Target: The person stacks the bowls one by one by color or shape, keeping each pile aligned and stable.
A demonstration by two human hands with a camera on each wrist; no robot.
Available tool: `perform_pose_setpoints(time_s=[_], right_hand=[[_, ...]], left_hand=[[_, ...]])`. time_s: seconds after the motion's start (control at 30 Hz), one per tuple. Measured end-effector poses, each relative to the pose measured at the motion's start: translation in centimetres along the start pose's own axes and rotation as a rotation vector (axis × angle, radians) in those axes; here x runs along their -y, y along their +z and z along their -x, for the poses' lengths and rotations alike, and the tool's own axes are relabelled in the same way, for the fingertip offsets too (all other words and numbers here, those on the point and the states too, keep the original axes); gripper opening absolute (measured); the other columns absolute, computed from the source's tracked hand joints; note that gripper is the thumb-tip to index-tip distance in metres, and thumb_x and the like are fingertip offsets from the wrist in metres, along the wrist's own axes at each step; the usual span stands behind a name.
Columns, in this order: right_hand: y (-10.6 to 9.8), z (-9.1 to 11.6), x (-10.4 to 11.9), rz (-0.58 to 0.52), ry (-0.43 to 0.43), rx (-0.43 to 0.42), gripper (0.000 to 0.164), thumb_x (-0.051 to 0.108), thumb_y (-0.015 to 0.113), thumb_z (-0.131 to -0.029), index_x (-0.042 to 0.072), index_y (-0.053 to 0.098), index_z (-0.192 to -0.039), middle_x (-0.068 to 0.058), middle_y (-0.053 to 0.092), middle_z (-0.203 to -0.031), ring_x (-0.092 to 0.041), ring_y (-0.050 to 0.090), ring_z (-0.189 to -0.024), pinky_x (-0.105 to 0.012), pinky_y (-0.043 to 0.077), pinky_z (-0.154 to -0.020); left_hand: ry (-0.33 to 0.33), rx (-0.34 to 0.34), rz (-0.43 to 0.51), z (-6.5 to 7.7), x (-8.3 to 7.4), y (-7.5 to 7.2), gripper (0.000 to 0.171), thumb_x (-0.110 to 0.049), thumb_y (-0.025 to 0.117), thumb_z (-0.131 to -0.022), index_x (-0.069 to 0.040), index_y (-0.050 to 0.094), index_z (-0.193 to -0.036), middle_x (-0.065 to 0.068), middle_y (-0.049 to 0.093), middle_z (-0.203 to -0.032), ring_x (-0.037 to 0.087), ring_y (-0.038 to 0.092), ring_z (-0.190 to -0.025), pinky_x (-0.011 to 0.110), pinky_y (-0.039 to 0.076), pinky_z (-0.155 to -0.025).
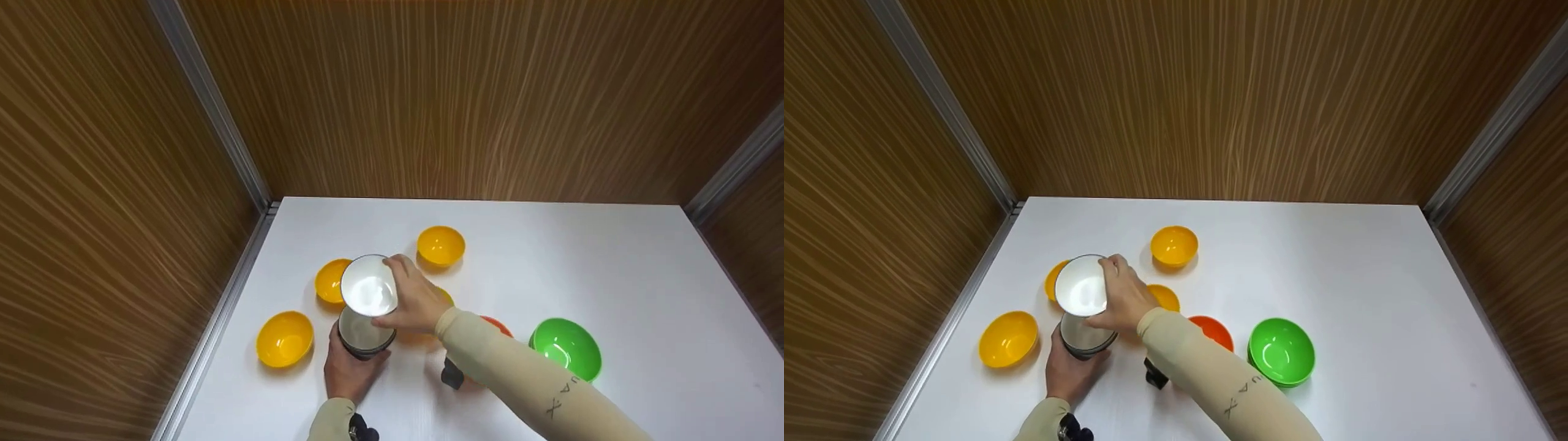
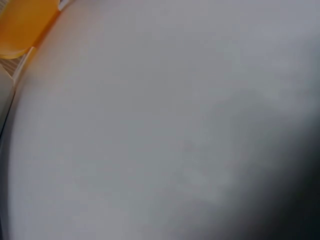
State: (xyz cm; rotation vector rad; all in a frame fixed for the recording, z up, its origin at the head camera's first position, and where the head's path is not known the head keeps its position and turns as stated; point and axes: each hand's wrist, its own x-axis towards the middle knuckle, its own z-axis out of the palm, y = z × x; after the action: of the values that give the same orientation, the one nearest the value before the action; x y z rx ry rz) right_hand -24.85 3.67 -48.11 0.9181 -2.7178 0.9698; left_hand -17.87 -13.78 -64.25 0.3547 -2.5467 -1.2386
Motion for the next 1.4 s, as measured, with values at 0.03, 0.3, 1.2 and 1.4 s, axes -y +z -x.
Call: perform_pose_setpoints(time_s=[0.03,0.3,1.2,1.4], right_hand=[[0.2,0.2,0.2,-0.003,-0.012,0.005,0.104,0.049,0.086,-0.061,0.003,0.035,-0.140,-0.012,0.040,-0.137,-0.026,0.048,-0.120,-0.038,0.044,-0.102],[2.1,1.3,1.8,-0.010,-0.016,0.064,0.104,0.048,0.086,-0.062,0.008,0.034,-0.142,-0.007,0.038,-0.138,-0.024,0.052,-0.115,-0.036,0.048,-0.098],[6.2,1.1,1.8,-0.019,0.030,0.048,0.106,0.047,0.087,-0.061,0.008,0.032,-0.143,-0.011,0.038,-0.137,-0.026,0.052,-0.115,-0.037,0.047,-0.099],[6.7,1.0,1.3,-0.025,0.058,0.050,0.108,0.047,0.087,-0.062,0.008,0.031,-0.145,-0.011,0.038,-0.139,-0.026,0.052,-0.116,-0.037,0.046,-0.100]], left_hand=[[0.001,-0.003,-0.001,0.0,0.0,0.0,0.123,-0.067,0.084,-0.050,-0.023,0.025,-0.148,0.005,0.047,-0.141,0.023,0.050,-0.122,0.042,0.041,-0.105],[-0.080,0.059,-0.023,-0.6,-0.2,-0.3,0.128,-0.076,0.077,-0.050,-0.017,0.023,-0.150,0.008,0.041,-0.146,0.023,0.043,-0.131,0.045,0.036,-0.108],[-0.051,0.037,-0.033,-1.2,0.1,-1.1,0.115,-0.046,0.087,-0.059,-0.006,0.026,-0.149,0.013,0.048,-0.140,0.024,0.046,-0.129,0.041,0.037,-0.108],[-0.056,0.027,-0.023,-1.0,0.1,-1.1,0.122,-0.052,0.087,-0.056,-0.009,0.022,-0.151,0.012,0.044,-0.144,0.025,0.044,-0.130,0.041,0.037,-0.108]])
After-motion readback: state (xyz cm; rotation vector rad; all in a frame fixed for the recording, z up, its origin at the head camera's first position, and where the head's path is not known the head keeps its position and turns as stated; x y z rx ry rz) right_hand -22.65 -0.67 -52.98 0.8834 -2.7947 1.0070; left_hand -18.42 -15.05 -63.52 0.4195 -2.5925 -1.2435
